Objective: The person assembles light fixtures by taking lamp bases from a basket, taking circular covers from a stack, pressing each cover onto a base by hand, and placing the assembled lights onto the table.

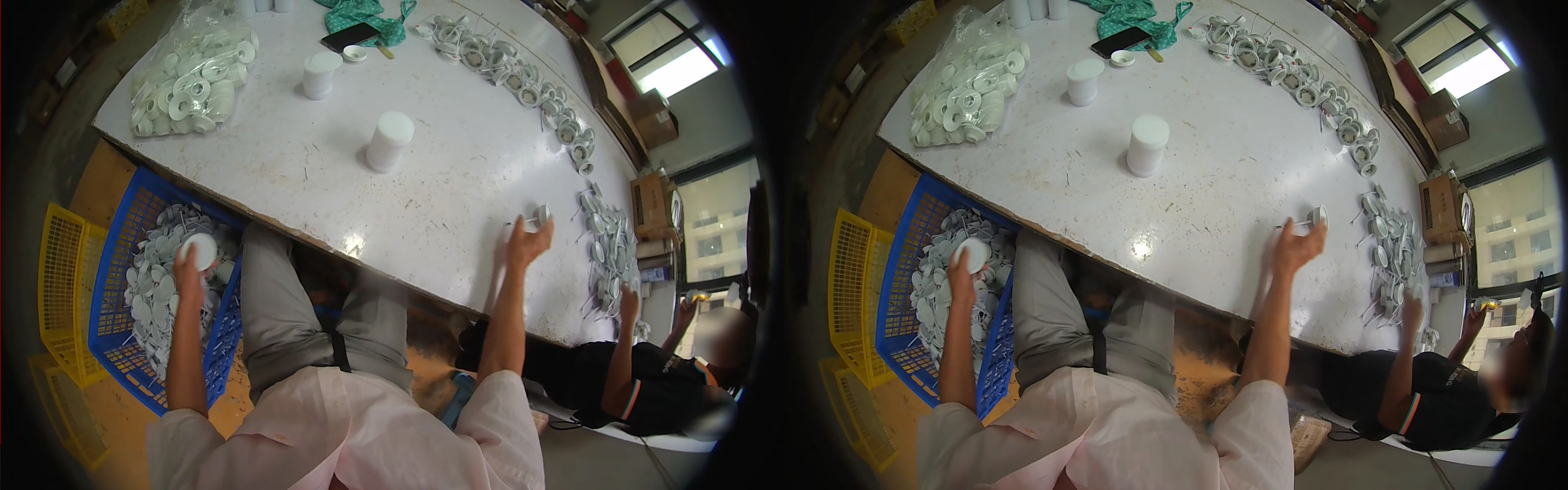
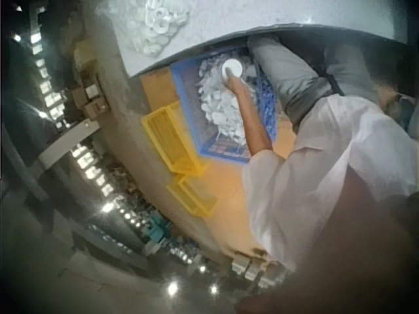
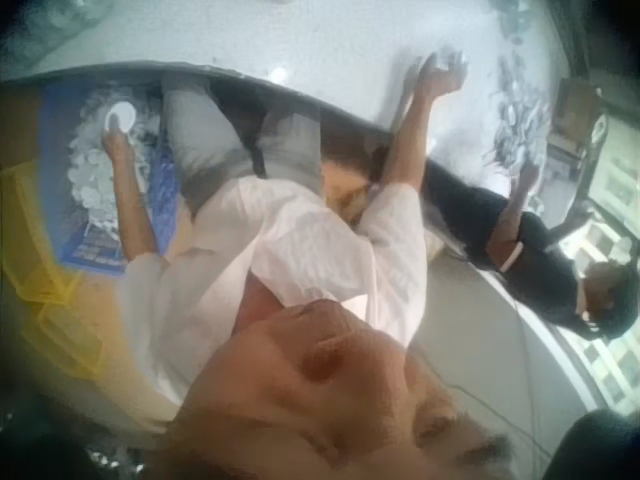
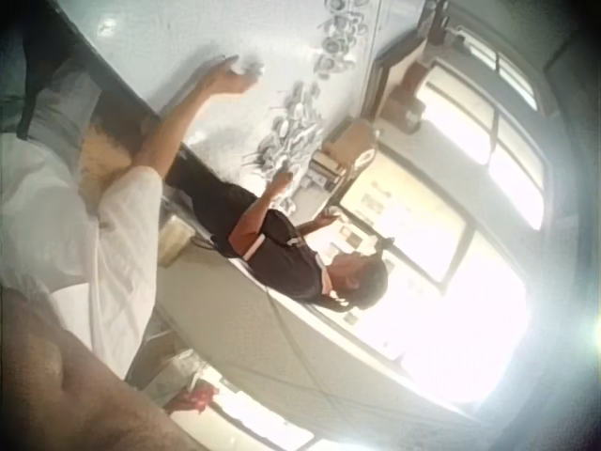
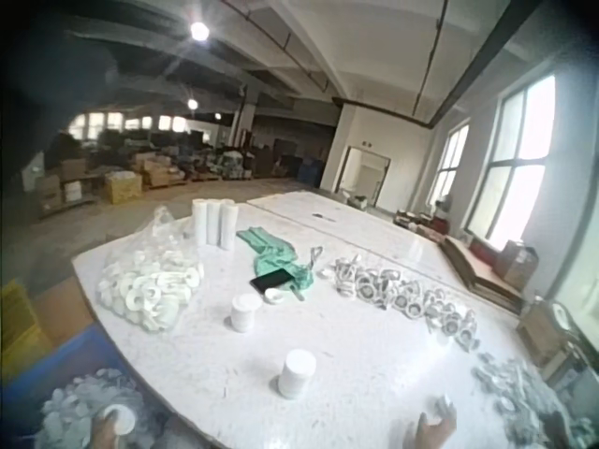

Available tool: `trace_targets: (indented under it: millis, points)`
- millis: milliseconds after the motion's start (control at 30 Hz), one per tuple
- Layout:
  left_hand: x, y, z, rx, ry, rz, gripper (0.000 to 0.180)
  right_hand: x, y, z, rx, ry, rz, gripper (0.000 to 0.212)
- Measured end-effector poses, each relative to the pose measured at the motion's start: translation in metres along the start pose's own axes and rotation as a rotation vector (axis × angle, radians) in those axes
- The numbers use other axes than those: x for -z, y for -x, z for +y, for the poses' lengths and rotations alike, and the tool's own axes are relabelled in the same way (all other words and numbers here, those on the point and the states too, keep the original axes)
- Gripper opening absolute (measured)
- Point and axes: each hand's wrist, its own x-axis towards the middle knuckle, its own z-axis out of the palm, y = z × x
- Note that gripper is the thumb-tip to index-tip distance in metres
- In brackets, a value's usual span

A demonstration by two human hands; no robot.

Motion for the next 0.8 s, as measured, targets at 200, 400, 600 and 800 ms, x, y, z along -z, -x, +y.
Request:
trace_targets:
  millis: [200,400,600,800]
  points:
    - [0.218,-0.074,-0.111,0.121,0.167,0.185,0.038,-0.037,-0.04,0.093,-0.584,-0.089,-0.288,0.094]
    - [0.295,-0.069,-0.129,0.188,0.105,0.658,0.064,-0.048,-0.046,0.084,-0.567,-0.109,-0.362,0.094]
    - [0.241,-0.07,-0.134,-0.42,-0.81,0.499,0.044,-0.026,-0.001,-0.042,-0.273,-0.432,-0.347,0.074]
    - [-0.102,0.089,0.035,-0.315,-0.016,-0.768,0.031,0.047,0.056,-0.192,-0.039,-0.812,-0.662,0.082]
